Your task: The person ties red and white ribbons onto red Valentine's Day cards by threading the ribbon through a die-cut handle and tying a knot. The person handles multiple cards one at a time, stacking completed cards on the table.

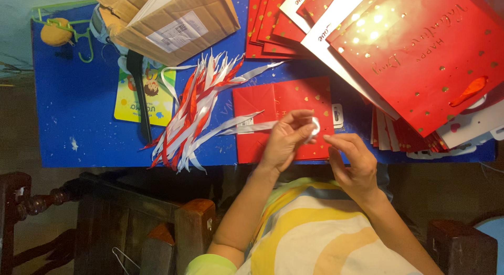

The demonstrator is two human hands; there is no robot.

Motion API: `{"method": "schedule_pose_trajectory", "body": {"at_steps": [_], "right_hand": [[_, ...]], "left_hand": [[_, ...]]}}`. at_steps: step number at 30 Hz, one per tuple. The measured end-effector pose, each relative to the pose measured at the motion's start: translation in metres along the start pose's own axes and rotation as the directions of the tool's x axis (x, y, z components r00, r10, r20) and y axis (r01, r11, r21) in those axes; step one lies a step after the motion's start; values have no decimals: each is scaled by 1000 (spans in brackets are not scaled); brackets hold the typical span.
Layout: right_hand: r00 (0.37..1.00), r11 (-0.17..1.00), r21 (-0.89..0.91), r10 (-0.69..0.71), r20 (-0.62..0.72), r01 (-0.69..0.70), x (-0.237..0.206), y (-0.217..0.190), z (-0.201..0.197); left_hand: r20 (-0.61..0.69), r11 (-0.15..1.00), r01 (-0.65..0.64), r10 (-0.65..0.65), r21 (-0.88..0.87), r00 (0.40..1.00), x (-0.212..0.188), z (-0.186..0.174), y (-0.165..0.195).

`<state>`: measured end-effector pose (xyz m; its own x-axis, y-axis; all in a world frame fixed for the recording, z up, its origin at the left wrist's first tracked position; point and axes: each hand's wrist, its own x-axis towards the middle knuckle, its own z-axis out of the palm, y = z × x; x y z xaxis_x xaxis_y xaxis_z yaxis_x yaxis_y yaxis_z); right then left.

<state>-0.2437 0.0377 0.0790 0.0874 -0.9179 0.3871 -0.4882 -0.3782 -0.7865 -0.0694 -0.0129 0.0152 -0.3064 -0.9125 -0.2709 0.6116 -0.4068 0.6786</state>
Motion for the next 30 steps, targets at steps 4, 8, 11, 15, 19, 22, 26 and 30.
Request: {"method": "schedule_pose_trajectory", "body": {"at_steps": [4, 8, 11, 15, 19, 22, 26, 30], "right_hand": [[1000, 1000, -25, 11, -12, -11, 1, 2, -3], [1000, 999, -48, -12, 13, 13, 4, 5, -4], [997, 994, -98, -45, 54, 50, 6, 7, -7], [989, 985, -114, -117, 86, 127, 6, 9, -3], [1000, 999, -21, 25, 15, -25, -1, 14, 4], [997, 996, 14, 82, 13, -83, -4, 18, 4], [974, 929, 312, 223, -37, -201, -10, 21, -8], [958, 891, 445, 202, -204, -93, -23, 31, -57]], "left_hand": [[53, 984, 120, -114, -128, 992, -8, 8, -19], [47, 962, 199, -194, -189, 980, -13, 7, -33], [66, 893, 260, -254, -369, 965, -11, 5, -42], [-18, 807, 290, -348, -514, 937, -9, -1, -49], [89, 798, 287, -284, -530, 955, -9, -2, -57], [132, 786, 293, -265, -544, 955, -11, -1, -61], [90, 809, 301, -297, -504, 951, -11, 2, -55], [0, 871, 253, -279, -421, 960, -11, 1, -39]]}}
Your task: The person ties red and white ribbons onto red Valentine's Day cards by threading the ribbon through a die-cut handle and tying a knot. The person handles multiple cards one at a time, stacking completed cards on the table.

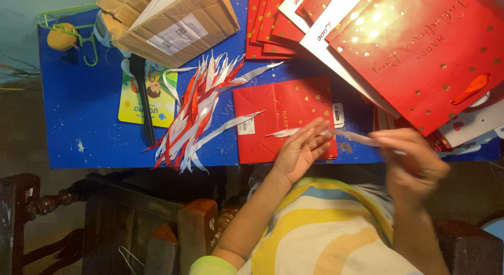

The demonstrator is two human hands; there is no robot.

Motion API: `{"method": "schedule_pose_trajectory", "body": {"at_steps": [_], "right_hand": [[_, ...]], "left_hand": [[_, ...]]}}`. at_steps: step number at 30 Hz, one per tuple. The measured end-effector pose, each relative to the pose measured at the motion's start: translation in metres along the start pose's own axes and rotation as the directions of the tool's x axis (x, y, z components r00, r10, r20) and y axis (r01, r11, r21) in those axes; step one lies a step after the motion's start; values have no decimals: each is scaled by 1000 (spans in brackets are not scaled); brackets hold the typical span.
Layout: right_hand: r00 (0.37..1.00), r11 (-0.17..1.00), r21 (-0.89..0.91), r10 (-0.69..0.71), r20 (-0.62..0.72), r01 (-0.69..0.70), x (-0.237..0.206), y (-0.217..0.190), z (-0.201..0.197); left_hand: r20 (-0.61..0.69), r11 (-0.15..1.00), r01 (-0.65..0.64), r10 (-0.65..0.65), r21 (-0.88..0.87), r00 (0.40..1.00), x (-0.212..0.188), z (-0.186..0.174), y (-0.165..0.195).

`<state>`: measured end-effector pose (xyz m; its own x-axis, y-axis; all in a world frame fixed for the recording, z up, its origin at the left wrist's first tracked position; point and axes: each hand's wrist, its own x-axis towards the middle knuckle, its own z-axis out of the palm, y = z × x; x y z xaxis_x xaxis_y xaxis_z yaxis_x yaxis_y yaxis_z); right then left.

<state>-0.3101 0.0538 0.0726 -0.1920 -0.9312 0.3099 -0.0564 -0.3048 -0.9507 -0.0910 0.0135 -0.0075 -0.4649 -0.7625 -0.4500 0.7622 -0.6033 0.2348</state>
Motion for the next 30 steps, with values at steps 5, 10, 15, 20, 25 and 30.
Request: {"method": "schedule_pose_trajectory", "body": {"at_steps": [5, 10, 15, 20, 25, 30], "right_hand": [[955, 963, -132, -253, -152, 234, 12, 5, -83], [979, 983, -46, -182, -93, 179, -20, -1, -110], [993, 984, 140, -113, 36, 107, -33, -17, -98], [987, 969, 196, 137, 89, -153, 2, -13, -61], [944, 944, 31, 327, 40, -328, 14, 8, -3], [943, 986, -151, -116, -313, 72, 8, 29, -14]], "left_hand": [[3, 978, -98, 99, 187, 995, 0, 7, 15], [260, 7, -308, 519, 951, 814, -6, 18, 21], [400, -586, -48, 488, 809, 776, 6, 41, 17], [413, -694, 46, 479, 719, 774, 8, 56, 3], [389, -719, 99, 480, 688, 786, 2, 53, -3], [408, -638, -24, 463, 770, 787, -3, 46, 11]]}}
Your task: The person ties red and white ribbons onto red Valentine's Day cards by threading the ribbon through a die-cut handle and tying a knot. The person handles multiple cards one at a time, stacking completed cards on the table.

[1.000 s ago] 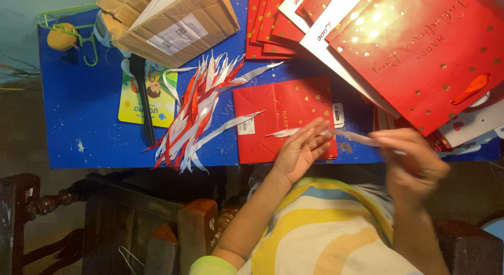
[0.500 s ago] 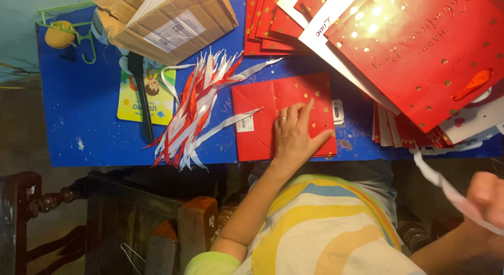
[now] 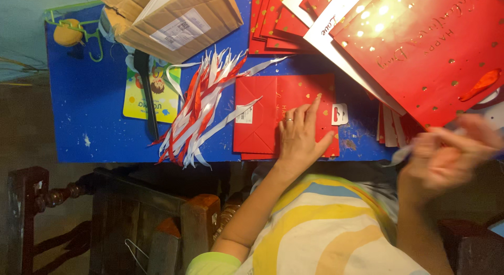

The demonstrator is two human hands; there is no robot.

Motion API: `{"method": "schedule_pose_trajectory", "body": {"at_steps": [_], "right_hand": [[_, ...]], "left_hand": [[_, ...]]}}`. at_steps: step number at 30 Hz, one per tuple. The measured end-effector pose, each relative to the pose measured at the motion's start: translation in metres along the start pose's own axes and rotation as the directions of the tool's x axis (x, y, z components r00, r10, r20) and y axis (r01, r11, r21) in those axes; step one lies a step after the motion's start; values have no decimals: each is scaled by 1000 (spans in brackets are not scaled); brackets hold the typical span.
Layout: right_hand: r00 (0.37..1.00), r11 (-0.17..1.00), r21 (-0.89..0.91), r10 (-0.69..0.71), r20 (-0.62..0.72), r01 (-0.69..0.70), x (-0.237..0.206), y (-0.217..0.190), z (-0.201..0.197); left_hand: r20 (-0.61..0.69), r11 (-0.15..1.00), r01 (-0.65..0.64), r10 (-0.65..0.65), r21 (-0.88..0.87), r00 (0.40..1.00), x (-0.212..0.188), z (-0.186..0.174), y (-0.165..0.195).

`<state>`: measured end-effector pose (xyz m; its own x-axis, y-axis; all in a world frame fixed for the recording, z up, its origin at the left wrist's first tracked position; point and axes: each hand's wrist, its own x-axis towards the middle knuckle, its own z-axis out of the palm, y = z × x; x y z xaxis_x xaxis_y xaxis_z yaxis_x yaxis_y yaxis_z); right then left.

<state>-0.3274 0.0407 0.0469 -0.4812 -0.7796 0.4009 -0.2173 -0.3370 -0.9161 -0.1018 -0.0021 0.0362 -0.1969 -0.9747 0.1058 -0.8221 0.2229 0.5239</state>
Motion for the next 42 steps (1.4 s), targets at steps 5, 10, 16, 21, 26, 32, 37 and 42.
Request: {"method": "schedule_pose_trajectory", "body": {"at_steps": [5, 10, 16, 21, 26, 32, 37, 42], "right_hand": [[983, 964, 249, 130, -129, -95, 37, 48, -13], [993, 966, 247, 96, -73, -75, 61, 60, 44], [990, 978, 205, -3, -138, 32, 107, 50, 117], [994, 939, 345, 39, -107, 0, 116, 41, 123], [997, 946, 324, 47, -68, -23, 83, 30, 93], [985, 832, 540, 169, -31, -126, 86, 28, 101], [993, 995, 1, 104, 63, -104, 97, 21, 111], [970, 910, 351, 169, 172, -221, 105, 12, 82]], "left_hand": [[36, 999, -24, 22, 35, 999, 0, 0, -2], [8, 999, -39, 39, 22, 999, -8, 2, -5], [-21, 999, -47, 47, 2, 999, -9, 1, -5], [-145, 959, -149, 116, -243, 983, 21, -5, 4], [-131, 934, -332, 348, 127, 928, 79, 15, 48], [-182, 891, -398, 439, 219, 880, 121, 35, 70], [-80, 871, -355, 402, 340, 912, 138, 20, 59], [-207, 894, -434, 448, 112, 870, 131, 12, 72]]}}
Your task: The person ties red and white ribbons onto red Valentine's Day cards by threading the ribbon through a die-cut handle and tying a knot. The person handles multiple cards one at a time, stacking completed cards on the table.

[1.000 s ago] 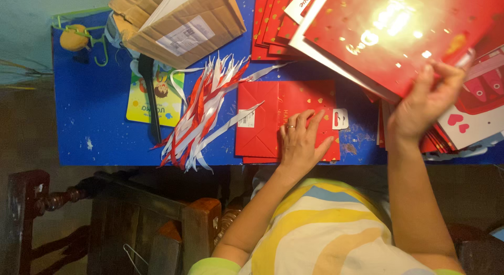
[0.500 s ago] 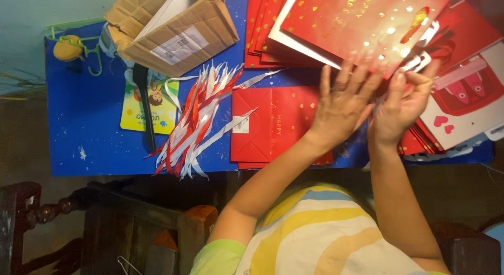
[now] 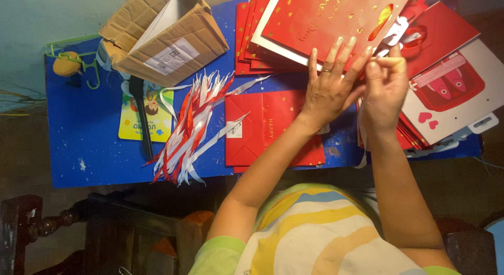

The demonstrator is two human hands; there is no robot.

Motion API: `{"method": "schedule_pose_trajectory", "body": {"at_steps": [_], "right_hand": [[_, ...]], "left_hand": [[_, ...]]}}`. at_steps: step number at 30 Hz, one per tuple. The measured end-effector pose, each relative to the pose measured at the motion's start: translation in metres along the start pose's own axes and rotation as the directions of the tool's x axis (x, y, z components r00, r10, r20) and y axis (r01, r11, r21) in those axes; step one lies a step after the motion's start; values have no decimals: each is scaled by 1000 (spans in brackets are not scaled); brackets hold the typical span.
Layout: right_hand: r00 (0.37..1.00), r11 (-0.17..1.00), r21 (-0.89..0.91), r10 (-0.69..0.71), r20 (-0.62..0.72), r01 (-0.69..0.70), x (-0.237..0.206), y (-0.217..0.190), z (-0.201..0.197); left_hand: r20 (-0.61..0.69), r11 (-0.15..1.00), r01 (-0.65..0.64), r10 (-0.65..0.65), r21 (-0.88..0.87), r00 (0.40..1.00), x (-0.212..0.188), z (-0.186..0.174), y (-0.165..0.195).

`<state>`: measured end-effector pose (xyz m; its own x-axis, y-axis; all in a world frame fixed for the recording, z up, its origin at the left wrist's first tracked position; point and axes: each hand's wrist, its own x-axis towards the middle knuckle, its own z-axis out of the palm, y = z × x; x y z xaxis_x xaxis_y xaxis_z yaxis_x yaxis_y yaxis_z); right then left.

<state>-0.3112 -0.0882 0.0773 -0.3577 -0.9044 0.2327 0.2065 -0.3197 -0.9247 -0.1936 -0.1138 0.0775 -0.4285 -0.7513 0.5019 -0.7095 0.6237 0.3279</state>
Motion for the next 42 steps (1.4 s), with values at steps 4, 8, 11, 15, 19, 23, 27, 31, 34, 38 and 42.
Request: {"method": "schedule_pose_trajectory", "body": {"at_steps": [4, 8, 11, 15, 19, 23, 27, 31, 34, 38, 42], "right_hand": [[989, 985, 140, 117, -94, -103, 6, -14, -7], [886, 931, 48, 359, -294, -362, 21, -13, 4], [986, 926, -347, -167, -21, 149, 29, -7, 18], [991, 848, -517, -137, -4, 115, 36, -9, 17], [995, 840, -533, -86, 58, 104, 44, -20, 17], [986, 823, -549, -82, 142, 147, 51, -25, 32], [994, 899, -433, 102, 48, -72, 61, -14, 58], [959, 810, -531, -128, 254, 249, 80, -12, 71], [938, 818, -519, -69, 339, 248, 92, -18, 66], [951, 999, -15, -32, 307, 38, 86, -21, 63], [994, 997, -73, 36, 102, -29, 55, -20, 65]], "left_hand": [[-22, 998, -6, 5, -58, 1000, 7, -13, -17], [-55, 984, 169, -166, 49, 985, 38, -31, -61], [65, 919, 348, -365, 186, 929, 64, -46, -81], [71, 783, 607, -619, 136, 782, 88, -65, -94], [124, 751, 656, -660, 80, 741, 75, -69, -98], [-19, 718, 692, -693, 83, 721, 37, -66, -98], [-197, 753, 571, -537, 328, 821, 19, -60, -87], [115, 845, 428, -483, 320, 868, 14, -76, -72], [294, 911, 214, -325, 353, 899, 12, -78, -56], [142, 948, -47, 2, 314, 990, 16, -55, -39], [-109, 952, -27, 64, 305, 992, 34, -42, -46]]}}
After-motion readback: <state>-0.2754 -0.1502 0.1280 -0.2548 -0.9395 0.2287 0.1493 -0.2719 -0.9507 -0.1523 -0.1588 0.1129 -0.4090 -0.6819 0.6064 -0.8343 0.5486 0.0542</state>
